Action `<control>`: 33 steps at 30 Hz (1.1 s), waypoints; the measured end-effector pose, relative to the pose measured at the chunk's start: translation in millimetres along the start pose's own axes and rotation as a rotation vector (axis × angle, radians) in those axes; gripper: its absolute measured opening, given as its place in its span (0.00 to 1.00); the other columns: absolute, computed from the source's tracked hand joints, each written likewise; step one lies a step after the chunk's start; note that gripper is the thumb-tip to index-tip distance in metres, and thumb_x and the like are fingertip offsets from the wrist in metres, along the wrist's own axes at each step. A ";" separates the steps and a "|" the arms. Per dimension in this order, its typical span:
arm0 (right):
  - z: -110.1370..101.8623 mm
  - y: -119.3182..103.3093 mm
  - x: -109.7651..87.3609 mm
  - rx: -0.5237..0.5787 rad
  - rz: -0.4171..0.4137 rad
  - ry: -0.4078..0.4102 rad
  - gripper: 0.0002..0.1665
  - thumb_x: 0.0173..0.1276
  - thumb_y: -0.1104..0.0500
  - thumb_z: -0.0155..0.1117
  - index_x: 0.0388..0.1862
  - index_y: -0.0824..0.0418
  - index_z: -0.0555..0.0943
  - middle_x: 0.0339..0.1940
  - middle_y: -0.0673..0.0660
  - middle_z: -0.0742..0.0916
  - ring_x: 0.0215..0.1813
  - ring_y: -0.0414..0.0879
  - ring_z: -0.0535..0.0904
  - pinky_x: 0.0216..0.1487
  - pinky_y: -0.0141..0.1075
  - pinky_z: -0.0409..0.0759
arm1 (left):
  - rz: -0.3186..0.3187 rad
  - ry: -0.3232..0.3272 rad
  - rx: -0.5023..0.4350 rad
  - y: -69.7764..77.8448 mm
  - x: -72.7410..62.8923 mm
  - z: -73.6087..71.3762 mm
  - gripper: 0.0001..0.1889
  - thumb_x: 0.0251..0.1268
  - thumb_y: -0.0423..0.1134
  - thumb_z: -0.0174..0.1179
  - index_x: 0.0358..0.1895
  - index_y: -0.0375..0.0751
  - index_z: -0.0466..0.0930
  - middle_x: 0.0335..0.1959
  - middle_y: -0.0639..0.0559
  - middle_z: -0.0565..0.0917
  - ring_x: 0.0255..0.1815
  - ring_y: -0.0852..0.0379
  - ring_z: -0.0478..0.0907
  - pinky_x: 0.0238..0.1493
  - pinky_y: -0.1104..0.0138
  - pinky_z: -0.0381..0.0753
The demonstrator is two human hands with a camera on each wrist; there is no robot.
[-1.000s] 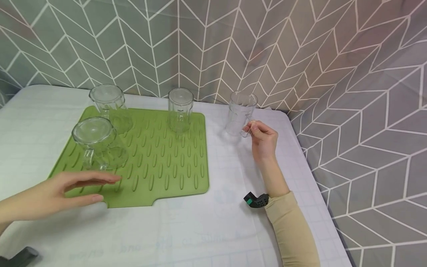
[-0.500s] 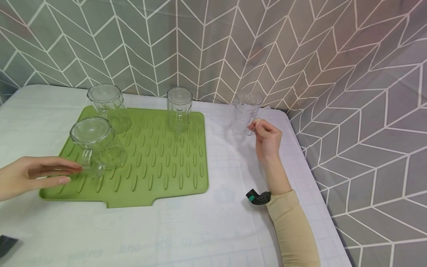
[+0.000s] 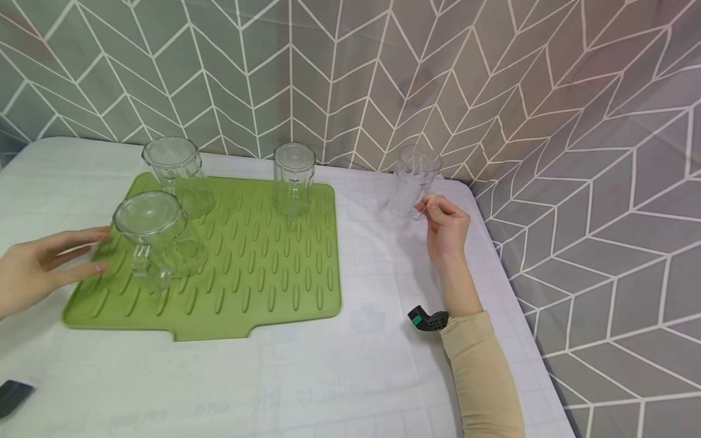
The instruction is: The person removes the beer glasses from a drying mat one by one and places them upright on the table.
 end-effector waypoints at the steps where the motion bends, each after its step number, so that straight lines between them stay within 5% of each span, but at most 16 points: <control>1: -0.9 0.0 0.8 0.003 0.000 0.002 0.12 0.65 0.72 0.63 0.22 0.73 0.84 0.27 0.62 0.85 0.29 0.52 0.82 0.40 0.36 0.84 | -0.008 0.024 0.006 -1.1 -0.2 -0.8 0.32 0.63 0.44 0.70 0.69 0.42 0.71 0.62 0.81 0.67 0.52 0.93 0.60 0.48 0.98 0.64; 5: -5.2 -0.1 4.1 0.002 0.002 0.019 0.11 0.63 0.71 0.65 0.21 0.73 0.84 0.27 0.62 0.85 0.28 0.52 0.82 0.39 0.36 0.84 | -0.072 0.068 0.048 -6.9 0.0 -2.2 0.35 0.64 0.50 0.68 0.72 0.43 0.68 0.66 0.79 0.66 0.59 0.90 0.60 0.45 0.99 0.61; 9: -10.4 0.5 7.0 -0.015 0.008 0.044 0.09 0.63 0.72 0.66 0.23 0.74 0.85 0.27 0.61 0.85 0.29 0.52 0.83 0.40 0.36 0.85 | -0.107 0.037 0.076 -11.5 1.9 -0.5 0.40 0.63 0.52 0.69 0.74 0.40 0.64 0.75 0.51 0.67 0.59 0.87 0.63 0.41 0.98 0.63; 10: -11.7 0.6 7.7 -0.021 0.009 0.049 0.08 0.63 0.72 0.66 0.24 0.74 0.85 0.27 0.61 0.85 0.29 0.52 0.83 0.40 0.36 0.86 | -0.110 0.023 0.078 -11.8 2.1 -0.3 0.41 0.64 0.52 0.68 0.75 0.38 0.62 0.75 0.42 0.66 0.65 0.78 0.67 0.43 0.94 0.72; 12: -15.0 1.1 9.4 -0.023 0.011 0.059 0.09 0.64 0.74 0.64 0.24 0.75 0.85 0.27 0.62 0.85 0.30 0.52 0.83 0.40 0.37 0.86 | -0.120 0.006 0.083 -12.4 2.9 0.9 0.42 0.63 0.52 0.69 0.76 0.38 0.61 0.72 0.30 0.66 0.65 0.71 0.72 0.41 0.93 0.73; 15: -20.4 1.7 12.1 -0.022 0.009 0.070 0.12 0.66 0.76 0.60 0.23 0.75 0.84 0.27 0.62 0.84 0.30 0.53 0.83 0.40 0.37 0.85 | -0.115 -0.001 0.070 -11.7 2.9 3.2 0.41 0.63 0.50 0.69 0.75 0.36 0.62 0.70 0.27 0.67 0.59 0.74 0.76 0.40 0.91 0.76; 18: -26.2 2.4 14.4 0.005 0.014 0.081 0.13 0.66 0.77 0.58 0.23 0.75 0.84 0.27 0.62 0.84 0.29 0.53 0.83 0.40 0.37 0.85 | -0.102 0.009 0.048 -10.8 2.4 5.8 0.39 0.63 0.47 0.70 0.73 0.33 0.64 0.67 0.26 0.69 0.43 0.97 0.59 0.39 0.96 0.70; 25: -39.5 4.4 19.0 -0.009 0.019 0.124 0.10 0.66 0.76 0.60 0.26 0.76 0.86 0.27 0.62 0.85 0.30 0.52 0.84 0.41 0.36 0.85 | -0.120 -0.016 0.058 -5.6 2.5 8.3 0.38 0.65 0.45 0.68 0.73 0.30 0.63 0.69 0.24 0.67 0.46 0.91 0.67 0.38 0.96 0.70; 33: -54.8 7.1 23.9 0.008 0.052 0.160 0.10 0.65 0.74 0.61 0.26 0.78 0.85 0.27 0.62 0.84 0.31 0.53 0.83 0.41 0.35 0.83 | -0.127 -0.018 0.046 -4.2 1.9 9.1 0.38 0.66 0.44 0.68 0.73 0.29 0.62 0.70 0.24 0.66 0.41 0.97 0.58 0.38 0.96 0.70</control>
Point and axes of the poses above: each hand's wrist, its own x-axis towards the middle knuckle, its own z-axis out of the palm, y = z × x, the point moved 2 cm from there along x, towards the middle knuckle
